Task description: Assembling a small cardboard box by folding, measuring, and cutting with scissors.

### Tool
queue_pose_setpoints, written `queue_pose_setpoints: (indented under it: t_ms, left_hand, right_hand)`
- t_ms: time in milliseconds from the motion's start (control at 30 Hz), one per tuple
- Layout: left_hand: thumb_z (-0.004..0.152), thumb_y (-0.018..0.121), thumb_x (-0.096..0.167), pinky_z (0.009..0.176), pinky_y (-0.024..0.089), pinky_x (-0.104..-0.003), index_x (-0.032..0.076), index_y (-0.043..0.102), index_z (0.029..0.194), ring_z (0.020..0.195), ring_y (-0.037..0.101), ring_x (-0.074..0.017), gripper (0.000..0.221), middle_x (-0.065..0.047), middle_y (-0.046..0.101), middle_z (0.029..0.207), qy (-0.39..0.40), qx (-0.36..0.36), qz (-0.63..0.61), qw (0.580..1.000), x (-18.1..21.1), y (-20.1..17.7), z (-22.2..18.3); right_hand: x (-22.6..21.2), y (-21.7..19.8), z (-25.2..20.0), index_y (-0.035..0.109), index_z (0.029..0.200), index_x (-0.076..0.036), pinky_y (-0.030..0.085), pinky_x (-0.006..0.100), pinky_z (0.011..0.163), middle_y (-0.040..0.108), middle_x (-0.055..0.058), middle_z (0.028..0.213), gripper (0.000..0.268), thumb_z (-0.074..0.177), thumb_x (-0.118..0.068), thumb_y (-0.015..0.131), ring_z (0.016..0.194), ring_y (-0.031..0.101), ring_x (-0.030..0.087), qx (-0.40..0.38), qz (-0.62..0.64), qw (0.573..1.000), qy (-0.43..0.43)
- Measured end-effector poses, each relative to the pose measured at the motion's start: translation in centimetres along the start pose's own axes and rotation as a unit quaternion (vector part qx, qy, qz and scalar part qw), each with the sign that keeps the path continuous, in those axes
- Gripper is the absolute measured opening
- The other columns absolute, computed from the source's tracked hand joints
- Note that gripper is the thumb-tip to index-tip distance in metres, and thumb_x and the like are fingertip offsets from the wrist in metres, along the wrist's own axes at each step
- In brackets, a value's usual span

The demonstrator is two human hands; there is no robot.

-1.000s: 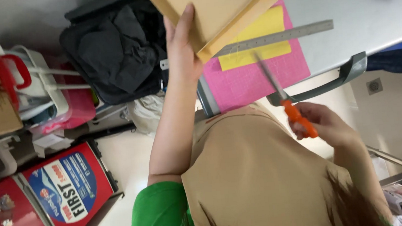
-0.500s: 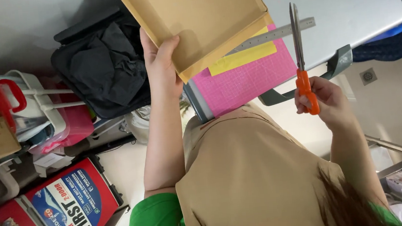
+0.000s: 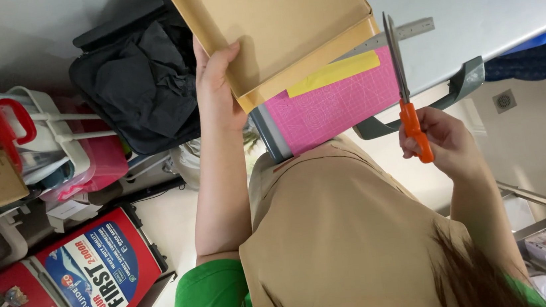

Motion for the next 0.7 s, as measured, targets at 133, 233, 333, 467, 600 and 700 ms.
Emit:
queue_pose_setpoints:
  t_ms: [133, 233, 333, 467, 600, 700]
  left_hand:
    - [0.085, 0.071, 0.003, 0.081, 0.055, -0.036, 0.019, 0.058, 0.139, 0.098, 0.065, -0.0228, 0.058, -0.005, 0.067, 0.110, -0.005, 0.000, -0.011, 1.000, 0.3, 0.2, -0.4]
    - [0.083, 0.072, 0.004, 0.080, 0.055, -0.036, 0.020, 0.057, 0.141, 0.097, 0.065, -0.0228, 0.062, -0.005, 0.067, 0.109, -0.005, 0.004, -0.005, 1.000, 0.4, 0.2, -0.6]
    - [0.085, 0.070, 0.002, 0.088, 0.057, -0.039, 0.020, 0.056, 0.143, 0.103, 0.066, -0.0253, 0.062, -0.007, 0.069, 0.116, 0.009, -0.011, -0.024, 1.000, 0.2, 0.3, -0.4]
    - [0.086, 0.070, 0.005, 0.091, 0.056, -0.045, 0.022, 0.049, 0.149, 0.109, 0.064, -0.0293, 0.068, -0.009, 0.066, 0.121, 0.006, -0.023, -0.021, 1.000, 0.8, 0.9, -1.3]
    - [0.087, 0.071, 0.011, 0.089, 0.058, -0.048, 0.021, 0.050, 0.144, 0.110, 0.067, -0.0312, 0.062, -0.010, 0.067, 0.124, 0.020, -0.020, 0.011, 1.000, 1.2, 0.9, -1.8]
    - [0.087, 0.066, 0.010, 0.090, 0.058, -0.047, 0.022, 0.041, 0.150, 0.110, 0.065, -0.0301, 0.068, -0.009, 0.064, 0.126, 0.019, -0.008, 0.044, 0.999, 2.0, 1.8, -3.0]
  right_hand:
    - [0.3, 0.2, -0.3, 0.062, 0.110, -0.003, 0.060, 0.028, 0.064, 0.066, 0.007, 0.088, 0.022, 0.092, -0.015, 0.065, 0.071, 0.063, 0.015, -0.017, -0.004, 1.000, 0.004]
    - [0.6, 0.3, -0.4, 0.062, 0.109, -0.003, 0.056, 0.027, 0.063, 0.066, 0.007, 0.087, 0.023, 0.092, -0.017, 0.067, 0.070, 0.062, 0.014, -0.013, 0.014, 1.000, -0.008]
    - [0.9, 0.2, -0.6, 0.061, 0.104, -0.005, 0.055, 0.028, 0.065, 0.064, 0.007, 0.082, 0.017, 0.089, -0.011, 0.066, 0.071, 0.060, 0.014, 0.022, 0.015, 1.000, 0.012]
    - [0.4, 0.0, -0.7, 0.062, 0.107, 0.000, 0.061, 0.030, 0.068, 0.065, 0.010, 0.083, 0.019, 0.088, -0.002, 0.064, 0.073, 0.063, 0.018, 0.049, -0.035, 0.998, 0.008]
    - [0.5, -0.5, -0.6, 0.062, 0.106, -0.002, 0.050, 0.028, 0.065, 0.060, 0.006, 0.083, 0.020, 0.088, -0.006, 0.068, 0.072, 0.054, 0.016, 0.108, -0.164, 0.980, 0.017]
    - [0.3, -0.9, -0.7, 0.057, 0.096, -0.004, 0.035, 0.026, 0.059, 0.047, 0.002, 0.077, 0.028, 0.087, -0.011, 0.083, 0.068, 0.037, 0.013, 0.154, -0.276, 0.949, -0.022]
Point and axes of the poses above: each hand's wrist, its own z-axis towards the middle knuckle, its own y-axis out of the palm, x = y × z, the point moved 6 cm from there along z, towards the middle knuckle
